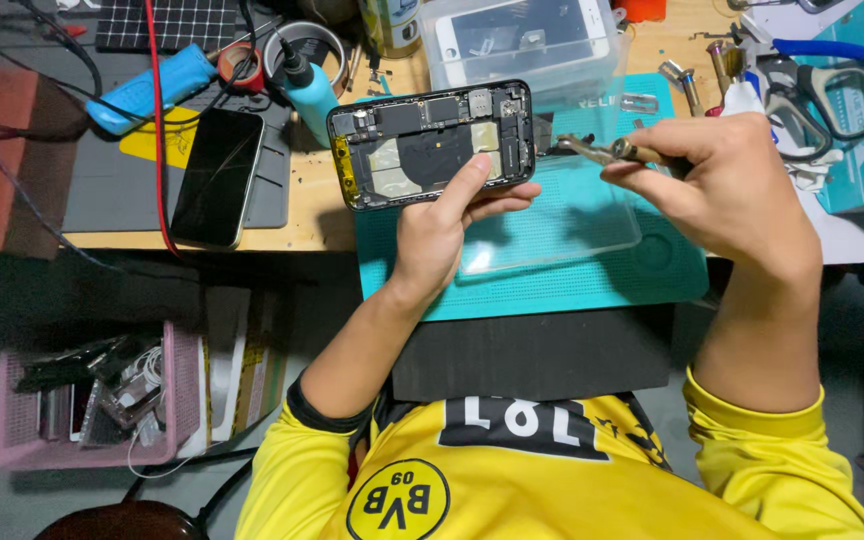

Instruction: The person opens a clear plastic case holding a smartphone, removes the phone, and works on its internals on a teal repair mat. They use a screwdriver to unscrew components, pry with a small tool, lift out internal parts, and hold the opened phone while unscrewing and adjusting internal components by hand.

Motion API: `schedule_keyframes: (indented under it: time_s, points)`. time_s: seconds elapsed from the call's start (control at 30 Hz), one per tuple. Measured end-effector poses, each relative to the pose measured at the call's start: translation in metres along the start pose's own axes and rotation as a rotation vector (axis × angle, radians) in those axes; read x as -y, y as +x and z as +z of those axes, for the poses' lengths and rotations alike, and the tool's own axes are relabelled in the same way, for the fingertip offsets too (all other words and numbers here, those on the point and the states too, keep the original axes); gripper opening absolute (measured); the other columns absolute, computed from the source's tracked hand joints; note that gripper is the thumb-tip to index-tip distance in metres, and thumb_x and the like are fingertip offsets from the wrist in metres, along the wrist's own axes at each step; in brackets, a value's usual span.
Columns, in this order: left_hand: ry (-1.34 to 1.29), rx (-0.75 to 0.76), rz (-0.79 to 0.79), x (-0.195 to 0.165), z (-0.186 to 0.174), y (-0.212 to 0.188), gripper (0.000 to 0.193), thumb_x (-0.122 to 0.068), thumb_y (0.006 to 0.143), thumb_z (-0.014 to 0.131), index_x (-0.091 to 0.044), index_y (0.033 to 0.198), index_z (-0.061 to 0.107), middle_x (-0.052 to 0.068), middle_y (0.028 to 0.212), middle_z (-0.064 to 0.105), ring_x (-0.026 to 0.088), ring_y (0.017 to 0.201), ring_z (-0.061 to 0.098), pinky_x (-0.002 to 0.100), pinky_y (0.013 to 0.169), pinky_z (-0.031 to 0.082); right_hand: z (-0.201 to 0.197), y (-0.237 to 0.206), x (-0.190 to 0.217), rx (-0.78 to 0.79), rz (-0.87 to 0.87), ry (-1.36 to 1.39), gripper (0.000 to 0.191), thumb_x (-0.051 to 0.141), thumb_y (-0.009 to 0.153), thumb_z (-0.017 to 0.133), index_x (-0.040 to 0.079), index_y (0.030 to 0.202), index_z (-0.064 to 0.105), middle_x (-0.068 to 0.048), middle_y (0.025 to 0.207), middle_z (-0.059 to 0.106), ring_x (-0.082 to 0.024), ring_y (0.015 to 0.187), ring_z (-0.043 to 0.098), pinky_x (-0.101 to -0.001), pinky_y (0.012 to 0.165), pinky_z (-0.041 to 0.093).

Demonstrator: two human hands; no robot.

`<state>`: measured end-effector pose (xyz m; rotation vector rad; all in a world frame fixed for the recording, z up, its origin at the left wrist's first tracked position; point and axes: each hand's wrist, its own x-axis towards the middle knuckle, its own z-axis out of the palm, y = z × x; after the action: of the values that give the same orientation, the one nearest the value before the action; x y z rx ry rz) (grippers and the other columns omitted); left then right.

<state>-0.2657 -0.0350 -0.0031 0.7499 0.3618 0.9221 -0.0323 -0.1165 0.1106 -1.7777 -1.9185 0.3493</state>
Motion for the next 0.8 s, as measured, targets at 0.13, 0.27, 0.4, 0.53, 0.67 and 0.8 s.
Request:
schedule_keyframes:
  time_s: [0.13,0.27,0.4,0.53,0.67,0.8]
  points:
    - [0.006,-0.005,0.002,0.001,0.001,-0.001,0.037,-0.018,0.110,0.051,0.014,0.123,0.065,0.024,0.109,0.074,0.032,0.099,0.076,0.040,0.091,0.063,0.007,0.002,0.004,-0.058,-0.053,0.036,0.012,0.007,0.095,0.078,0.003,0.107,0.077,-0.010,0.078,0.069,-0.009,0.061,0.058,-0.0261,0.056,0.043]
    - [0.027,0.000,0.004,0.001,0.002,-0.002,0.038,-0.019,0.110,0.051,0.013,0.125,0.065,0.024,0.109,0.074,0.031,0.099,0.075,0.039,0.091,0.063,0.012,0.004,0.004,-0.041,-0.052,0.044,0.012,0.006,0.094,0.076,0.003,0.106,0.078,-0.009,0.078,0.071,-0.009,0.060,0.060,-0.0255,0.055,0.044]
    - [0.029,0.001,-0.011,0.001,0.002,-0.001,0.038,-0.019,0.110,0.051,0.013,0.125,0.065,0.025,0.109,0.074,0.030,0.099,0.075,0.039,0.092,0.062,0.013,0.003,-0.001,-0.030,-0.072,0.053,0.013,0.004,0.094,0.074,0.003,0.106,0.078,-0.010,0.082,0.073,-0.010,0.064,0.063,-0.0248,0.058,0.046]
    - [0.015,0.003,-0.032,0.002,0.002,-0.002,0.039,-0.019,0.111,0.051,0.014,0.125,0.065,0.024,0.111,0.074,0.031,0.101,0.075,0.038,0.092,0.062,0.015,0.003,-0.008,-0.013,-0.104,0.138,0.013,0.002,0.096,0.070,0.000,0.108,0.075,-0.009,0.091,0.076,-0.009,0.079,0.072,-0.0227,0.068,0.054]
    - [-0.002,0.004,-0.005,0.001,0.003,-0.003,0.036,-0.017,0.110,0.052,0.013,0.125,0.065,0.022,0.111,0.073,0.032,0.100,0.076,0.039,0.090,0.063,0.018,0.003,-0.014,0.027,-0.043,0.207,0.014,0.001,0.095,0.069,0.000,0.107,0.076,-0.009,0.088,0.076,-0.010,0.078,0.072,-0.0235,0.068,0.055]
    - [0.003,0.014,0.001,-0.001,0.004,-0.003,0.035,-0.017,0.110,0.052,0.012,0.124,0.065,0.022,0.110,0.073,0.033,0.100,0.076,0.040,0.089,0.064,0.021,0.004,-0.019,0.052,0.023,0.251,0.014,0.003,0.094,0.072,0.001,0.106,0.077,-0.008,0.085,0.076,-0.009,0.076,0.069,-0.0239,0.066,0.052]
